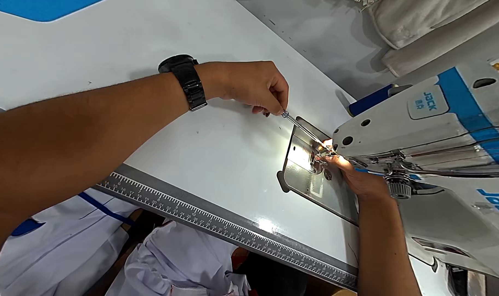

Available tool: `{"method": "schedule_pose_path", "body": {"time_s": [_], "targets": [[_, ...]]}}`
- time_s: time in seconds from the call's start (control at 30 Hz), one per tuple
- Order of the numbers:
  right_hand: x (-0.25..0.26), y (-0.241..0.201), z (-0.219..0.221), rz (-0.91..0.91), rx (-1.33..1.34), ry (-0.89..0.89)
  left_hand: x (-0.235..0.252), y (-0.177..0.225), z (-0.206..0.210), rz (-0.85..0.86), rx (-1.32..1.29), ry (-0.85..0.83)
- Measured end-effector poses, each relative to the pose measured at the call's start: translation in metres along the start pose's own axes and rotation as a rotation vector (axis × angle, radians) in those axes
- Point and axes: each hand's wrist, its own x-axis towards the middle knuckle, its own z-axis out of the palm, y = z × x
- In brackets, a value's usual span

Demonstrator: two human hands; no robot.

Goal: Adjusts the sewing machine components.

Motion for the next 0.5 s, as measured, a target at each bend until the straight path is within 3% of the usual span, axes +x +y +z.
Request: {"method": "schedule_pose_path", "body": {"time_s": [0.13,0.37,0.5], "targets": [[0.0,-0.002,0.001,-0.008,-0.001,0.005,0.0,-0.003,0.0,-0.129,-0.19,-0.051],[-0.001,-0.026,0.02,-0.026,0.046,0.04,-0.001,-0.003,0.001,-0.182,-0.28,-0.097],[0.002,0.002,-0.001,-0.013,0.0,0.035,0.0,-0.006,0.001,-0.203,-0.296,-0.1]]}}
